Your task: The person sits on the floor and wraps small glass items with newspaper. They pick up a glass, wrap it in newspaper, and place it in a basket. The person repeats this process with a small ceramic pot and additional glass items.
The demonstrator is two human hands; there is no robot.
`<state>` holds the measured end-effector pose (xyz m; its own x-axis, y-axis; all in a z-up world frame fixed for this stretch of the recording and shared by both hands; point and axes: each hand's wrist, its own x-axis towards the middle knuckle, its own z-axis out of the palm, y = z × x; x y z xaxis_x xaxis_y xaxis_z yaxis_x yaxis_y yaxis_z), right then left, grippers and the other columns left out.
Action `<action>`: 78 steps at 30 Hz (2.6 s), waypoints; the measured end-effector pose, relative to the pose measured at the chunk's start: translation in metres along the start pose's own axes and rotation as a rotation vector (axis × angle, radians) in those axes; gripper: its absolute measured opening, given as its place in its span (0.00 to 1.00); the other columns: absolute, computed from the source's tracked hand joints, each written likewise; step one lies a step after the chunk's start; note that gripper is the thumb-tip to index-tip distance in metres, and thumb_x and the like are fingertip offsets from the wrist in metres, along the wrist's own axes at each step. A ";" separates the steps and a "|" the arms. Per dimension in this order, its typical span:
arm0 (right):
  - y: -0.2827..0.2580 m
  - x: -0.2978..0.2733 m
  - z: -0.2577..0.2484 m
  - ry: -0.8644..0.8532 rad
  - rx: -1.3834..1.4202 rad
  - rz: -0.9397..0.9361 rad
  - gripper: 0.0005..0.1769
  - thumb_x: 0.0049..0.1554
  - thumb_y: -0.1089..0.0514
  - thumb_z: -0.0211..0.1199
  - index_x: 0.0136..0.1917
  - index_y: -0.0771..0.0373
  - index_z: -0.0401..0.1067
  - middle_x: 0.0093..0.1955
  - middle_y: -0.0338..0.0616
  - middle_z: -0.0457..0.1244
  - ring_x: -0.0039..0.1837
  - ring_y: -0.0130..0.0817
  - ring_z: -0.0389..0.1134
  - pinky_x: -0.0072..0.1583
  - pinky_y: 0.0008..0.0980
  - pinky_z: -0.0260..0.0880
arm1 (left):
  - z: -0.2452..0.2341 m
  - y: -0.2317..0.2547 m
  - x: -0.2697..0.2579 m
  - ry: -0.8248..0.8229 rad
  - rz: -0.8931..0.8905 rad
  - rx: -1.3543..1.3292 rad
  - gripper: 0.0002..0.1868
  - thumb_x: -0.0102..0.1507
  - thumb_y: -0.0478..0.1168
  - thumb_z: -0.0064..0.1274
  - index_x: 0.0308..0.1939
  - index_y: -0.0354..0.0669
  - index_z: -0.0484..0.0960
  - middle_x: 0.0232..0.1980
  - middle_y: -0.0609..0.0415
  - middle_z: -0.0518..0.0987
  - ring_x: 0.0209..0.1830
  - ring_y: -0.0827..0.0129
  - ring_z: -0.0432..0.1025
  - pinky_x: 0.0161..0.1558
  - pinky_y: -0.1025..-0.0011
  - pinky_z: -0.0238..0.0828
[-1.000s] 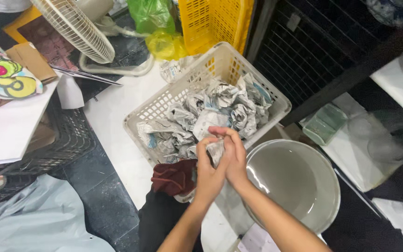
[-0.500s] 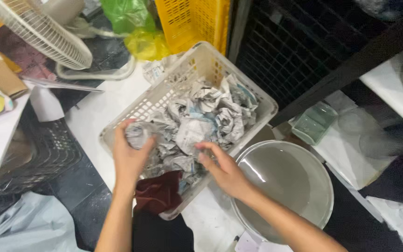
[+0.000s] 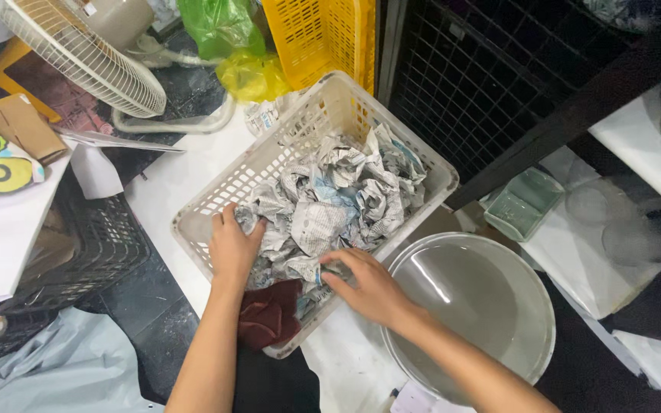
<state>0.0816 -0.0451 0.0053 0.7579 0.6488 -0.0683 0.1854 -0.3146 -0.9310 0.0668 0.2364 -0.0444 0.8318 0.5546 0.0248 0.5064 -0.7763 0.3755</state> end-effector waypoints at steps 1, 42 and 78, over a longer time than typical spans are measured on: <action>-0.001 0.001 0.003 0.031 0.017 0.011 0.17 0.60 0.51 0.62 0.59 0.60 0.72 0.60 0.46 0.68 0.65 0.42 0.69 0.65 0.39 0.66 | 0.001 0.000 -0.001 -0.032 -0.033 0.037 0.39 0.58 0.54 0.64 0.67 0.41 0.70 0.62 0.36 0.73 0.55 0.38 0.73 0.54 0.48 0.72; 0.053 -0.045 -0.053 0.303 0.699 0.468 0.28 0.62 0.54 0.61 0.74 0.58 0.62 0.67 0.39 0.65 0.65 0.23 0.65 0.63 0.26 0.63 | -0.019 0.164 -0.150 -0.014 0.951 -0.463 0.20 0.45 0.27 0.58 0.40 0.46 0.80 0.43 0.54 0.80 0.42 0.58 0.75 0.44 0.60 0.69; 0.074 -0.244 -0.086 0.581 0.644 0.445 0.15 0.59 0.57 0.64 0.56 0.68 0.78 0.49 0.41 0.73 0.50 0.24 0.70 0.54 0.26 0.70 | 0.028 0.180 -0.230 -0.767 0.286 -1.345 0.26 0.62 0.22 0.52 0.65 0.33 0.74 0.70 0.47 0.71 0.69 0.68 0.69 0.58 0.75 0.76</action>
<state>-0.0360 -0.2866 -0.0164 0.8981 0.0650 -0.4349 -0.4395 0.1031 -0.8923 -0.0274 -0.0392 -0.0086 0.9849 -0.1606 -0.0638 0.1004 0.2312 0.9677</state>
